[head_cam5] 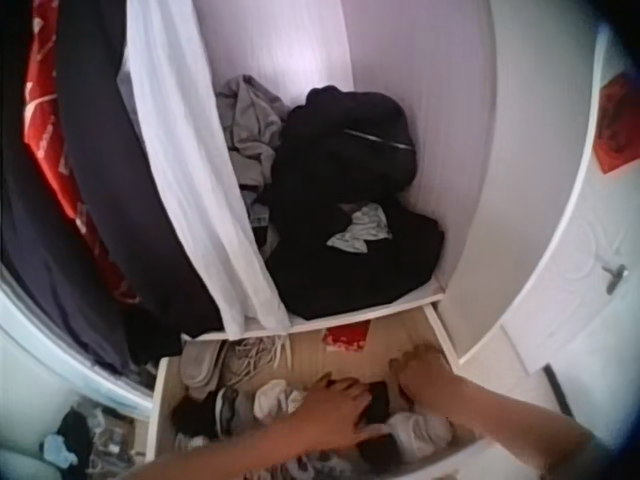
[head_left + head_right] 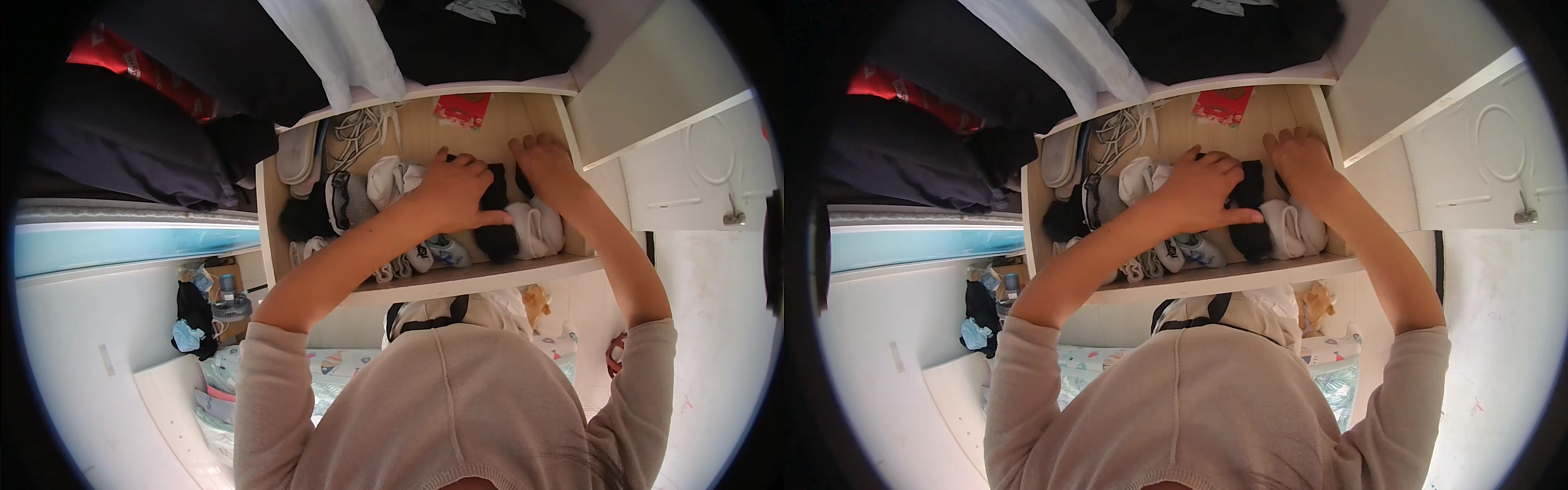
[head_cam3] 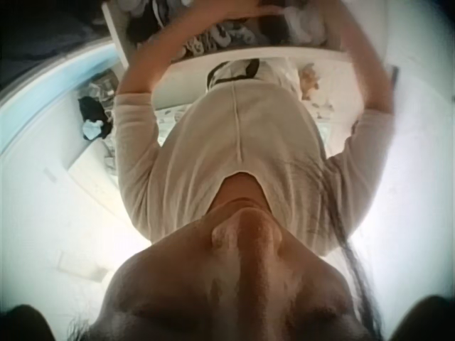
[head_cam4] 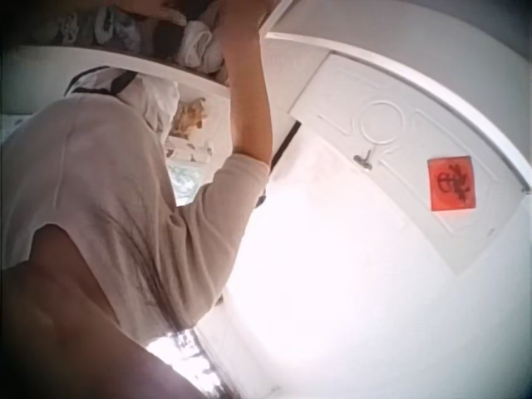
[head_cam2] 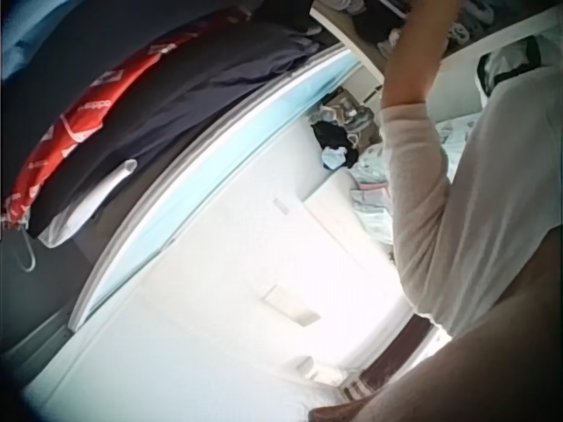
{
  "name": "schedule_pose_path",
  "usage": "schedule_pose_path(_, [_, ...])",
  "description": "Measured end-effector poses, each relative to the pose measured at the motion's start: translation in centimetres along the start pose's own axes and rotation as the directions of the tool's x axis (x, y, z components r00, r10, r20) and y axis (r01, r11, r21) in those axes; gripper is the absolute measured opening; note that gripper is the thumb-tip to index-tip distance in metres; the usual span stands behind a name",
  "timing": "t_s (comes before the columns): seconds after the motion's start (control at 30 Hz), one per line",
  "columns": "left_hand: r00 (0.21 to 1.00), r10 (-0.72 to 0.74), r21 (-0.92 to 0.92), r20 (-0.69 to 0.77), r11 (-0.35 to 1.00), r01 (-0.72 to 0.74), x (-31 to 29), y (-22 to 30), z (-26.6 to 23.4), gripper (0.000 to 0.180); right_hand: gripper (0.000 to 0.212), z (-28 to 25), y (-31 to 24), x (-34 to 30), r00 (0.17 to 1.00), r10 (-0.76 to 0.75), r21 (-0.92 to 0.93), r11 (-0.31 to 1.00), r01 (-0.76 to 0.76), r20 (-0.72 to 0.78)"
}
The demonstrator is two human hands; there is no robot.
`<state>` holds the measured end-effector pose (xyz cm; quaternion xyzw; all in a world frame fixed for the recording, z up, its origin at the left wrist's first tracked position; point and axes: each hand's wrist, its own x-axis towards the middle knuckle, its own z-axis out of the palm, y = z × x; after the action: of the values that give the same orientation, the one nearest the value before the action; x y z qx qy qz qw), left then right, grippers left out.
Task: The person folds various small clothing items on a bed, including socks and underwear, then places them into a plastic bag and later into a drawer. The person also handles a pair of slippers and places them in a drawer.
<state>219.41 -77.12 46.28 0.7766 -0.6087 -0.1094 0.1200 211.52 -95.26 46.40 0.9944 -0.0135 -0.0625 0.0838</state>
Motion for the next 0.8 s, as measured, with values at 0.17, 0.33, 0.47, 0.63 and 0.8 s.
schedule_pose_path(0.17, [0.998,-0.05,0.108,0.043,0.993,0.045,0.3,1.1,-0.1,0.065,0.032,-3.9,0.5,-1.7,0.995,0.003,0.317,0.948,0.031,-0.105])
schedule_pose_path(0.33, [0.991,0.114,0.085,-0.069,0.991,-0.108,-0.5,0.4,0.1,0.056,0.025,-8.7,-0.4,-4.0,0.991,0.044,0.689,0.723,0.057,-0.128])
schedule_pose_path(0.47, [0.882,0.458,-0.006,-0.107,0.887,-0.462,-0.3,0.6,-0.6,0.046,0.023,-8.5,0.5,-5.5,0.986,0.13,0.784,0.621,-0.003,-0.1])
schedule_pose_path(0.63, [0.877,0.461,-0.143,0.132,0.885,-0.444,-0.8,1.5,-0.3,0.033,0.025,-8.2,-0.1,-6.0,0.992,0.1,0.824,0.567,0.007,-0.077])
schedule_pose_path(0.8, [0.896,0.31,-0.313,0.319,0.926,-0.209,-3.3,0.0,-1.9,0.024,0.03,-6.8,-3.2,-5.9,0.996,-0.059,0.842,0.532,0.089,-0.068])
